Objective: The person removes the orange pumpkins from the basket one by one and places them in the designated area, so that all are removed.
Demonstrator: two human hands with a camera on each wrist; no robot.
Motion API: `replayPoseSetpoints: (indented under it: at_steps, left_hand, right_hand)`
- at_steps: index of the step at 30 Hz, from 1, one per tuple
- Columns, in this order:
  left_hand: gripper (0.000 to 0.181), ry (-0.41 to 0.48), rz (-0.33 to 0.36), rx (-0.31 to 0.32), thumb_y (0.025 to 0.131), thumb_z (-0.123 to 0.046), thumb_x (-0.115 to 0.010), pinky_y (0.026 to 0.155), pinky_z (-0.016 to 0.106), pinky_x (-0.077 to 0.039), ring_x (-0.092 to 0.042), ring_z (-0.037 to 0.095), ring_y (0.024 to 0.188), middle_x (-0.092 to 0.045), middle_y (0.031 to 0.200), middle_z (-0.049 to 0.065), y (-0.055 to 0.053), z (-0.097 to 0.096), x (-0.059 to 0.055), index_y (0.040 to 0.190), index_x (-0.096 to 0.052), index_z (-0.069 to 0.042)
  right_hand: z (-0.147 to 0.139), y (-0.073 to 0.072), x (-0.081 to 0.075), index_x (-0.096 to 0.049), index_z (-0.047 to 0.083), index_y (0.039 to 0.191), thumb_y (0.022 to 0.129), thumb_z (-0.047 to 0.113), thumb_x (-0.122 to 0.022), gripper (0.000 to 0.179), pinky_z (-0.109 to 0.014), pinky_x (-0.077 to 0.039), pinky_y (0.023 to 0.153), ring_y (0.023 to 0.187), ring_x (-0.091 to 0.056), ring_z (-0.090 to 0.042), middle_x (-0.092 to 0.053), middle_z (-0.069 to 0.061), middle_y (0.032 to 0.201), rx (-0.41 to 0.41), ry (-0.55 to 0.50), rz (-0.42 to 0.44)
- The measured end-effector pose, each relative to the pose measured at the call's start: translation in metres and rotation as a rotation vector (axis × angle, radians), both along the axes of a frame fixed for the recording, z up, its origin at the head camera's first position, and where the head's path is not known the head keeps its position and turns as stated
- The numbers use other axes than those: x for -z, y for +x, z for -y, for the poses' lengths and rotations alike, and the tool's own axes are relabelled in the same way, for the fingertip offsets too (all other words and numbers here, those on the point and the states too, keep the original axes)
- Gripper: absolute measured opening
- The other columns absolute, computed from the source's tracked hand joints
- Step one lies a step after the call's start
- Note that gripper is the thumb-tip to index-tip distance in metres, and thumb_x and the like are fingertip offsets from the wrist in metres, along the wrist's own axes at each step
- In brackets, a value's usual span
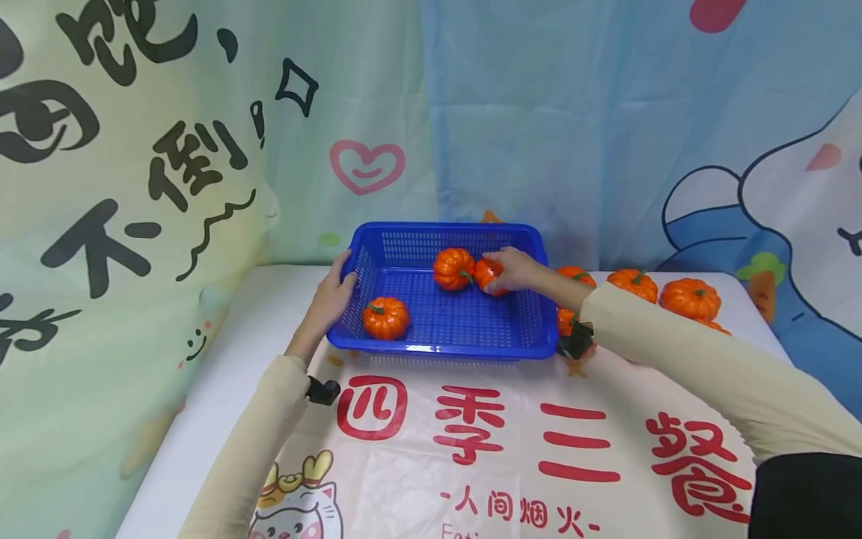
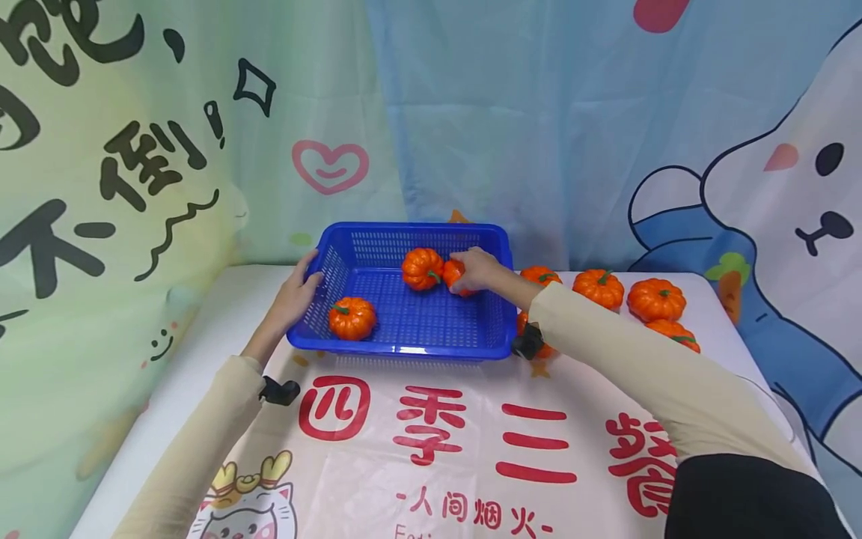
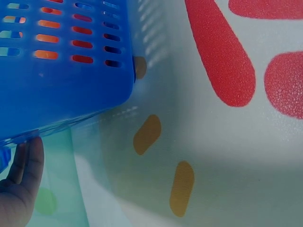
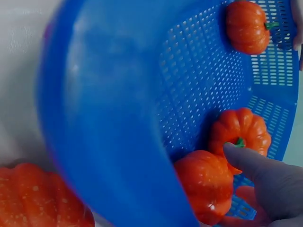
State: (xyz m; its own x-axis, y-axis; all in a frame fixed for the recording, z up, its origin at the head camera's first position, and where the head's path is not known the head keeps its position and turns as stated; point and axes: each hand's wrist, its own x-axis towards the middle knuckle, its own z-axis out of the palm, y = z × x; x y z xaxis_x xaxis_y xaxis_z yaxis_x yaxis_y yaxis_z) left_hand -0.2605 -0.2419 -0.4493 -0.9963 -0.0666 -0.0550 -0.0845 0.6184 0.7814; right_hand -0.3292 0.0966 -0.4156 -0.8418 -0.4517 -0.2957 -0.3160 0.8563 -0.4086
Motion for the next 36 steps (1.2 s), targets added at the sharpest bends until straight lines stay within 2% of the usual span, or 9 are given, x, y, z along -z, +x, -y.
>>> replayPoseSetpoints:
  at_steps: [3, 8, 13, 17, 23, 28, 36]
  left_hand:
    - [0.056, 0.001, 0.003, 0.002, 0.103, -0.029, -0.033, 0.117, 0.059, -0.025, -0.030, 0.040, 0.144, -0.026, 0.160, 0.016, 0.000, 0.001, 0.000, 0.157, -0.015, -0.024]
    - [0.056, 0.008, 0.003, 0.003, 0.103, -0.029, -0.034, 0.117, 0.058, -0.025, -0.031, 0.040, 0.144, -0.027, 0.159, 0.017, 0.000, 0.000, -0.001, 0.156, -0.017, -0.024]
    - [0.056, 0.013, 0.000, -0.001, 0.103, -0.029, -0.034, 0.116, 0.058, -0.026, -0.031, 0.040, 0.144, -0.027, 0.159, 0.016, 0.001, 0.000, -0.002, 0.156, -0.017, -0.025]
    - [0.056, 0.012, 0.003, -0.005, 0.103, -0.029, -0.034, 0.116, 0.059, -0.026, -0.031, 0.040, 0.144, -0.027, 0.159, 0.016, 0.002, 0.000, -0.003, 0.156, -0.017, -0.025]
    - [0.056, 0.014, 0.009, -0.003, 0.103, -0.029, -0.034, 0.117, 0.059, -0.025, -0.030, 0.039, 0.145, -0.026, 0.160, 0.015, 0.001, -0.001, 0.000, 0.156, -0.017, -0.025]
    - [0.056, 0.012, 0.011, -0.004, 0.103, -0.030, -0.033, 0.116, 0.060, -0.025, -0.030, 0.040, 0.145, -0.026, 0.160, 0.015, 0.002, -0.001, -0.002, 0.157, -0.016, -0.025]
    - [0.056, 0.009, 0.008, -0.001, 0.103, -0.031, -0.034, 0.116, 0.059, -0.027, -0.031, 0.040, 0.144, -0.027, 0.160, 0.016, 0.001, 0.001, -0.001, 0.156, -0.017, -0.025]
  right_hand:
    - [0.002, -0.004, 0.002, -0.033, 0.000, 0.149, 0.086, 0.020, -0.069, 0.075, -0.054, -0.026, 0.118, 0.145, -0.020, -0.046, -0.026, -0.033, 0.153, -0.018, 0.039, -0.005]
    - [0.006, -0.012, 0.002, -0.035, 0.000, 0.148, 0.084, 0.018, -0.072, 0.076, -0.051, -0.035, 0.113, 0.141, -0.028, -0.044, -0.037, -0.031, 0.148, -0.041, 0.098, -0.024]
    - [0.012, -0.015, -0.004, -0.038, 0.002, 0.148, 0.083, 0.017, -0.073, 0.075, -0.049, -0.039, 0.110, 0.138, -0.030, -0.042, -0.039, -0.030, 0.144, -0.018, 0.138, 0.001]
    - [0.013, -0.017, -0.006, -0.038, 0.003, 0.148, 0.084, 0.017, -0.073, 0.074, -0.049, -0.041, 0.109, 0.138, -0.031, -0.041, -0.036, -0.031, 0.145, -0.006, 0.151, 0.029]
    - [0.010, -0.019, -0.005, -0.035, 0.005, 0.149, 0.085, 0.019, -0.072, 0.075, -0.052, -0.039, 0.109, 0.143, -0.021, -0.042, -0.025, -0.030, 0.152, 0.021, 0.145, 0.071]
    - [0.011, -0.020, -0.005, -0.033, 0.005, 0.150, 0.083, 0.019, -0.075, 0.080, -0.052, -0.040, 0.109, 0.140, -0.027, -0.045, -0.017, -0.033, 0.151, 0.033, 0.143, 0.086]
    - [0.009, -0.020, -0.005, -0.039, 0.004, 0.147, 0.080, 0.023, -0.078, 0.080, -0.053, -0.043, 0.105, 0.128, -0.038, -0.041, -0.035, -0.029, 0.141, 0.003, 0.137, 0.018]
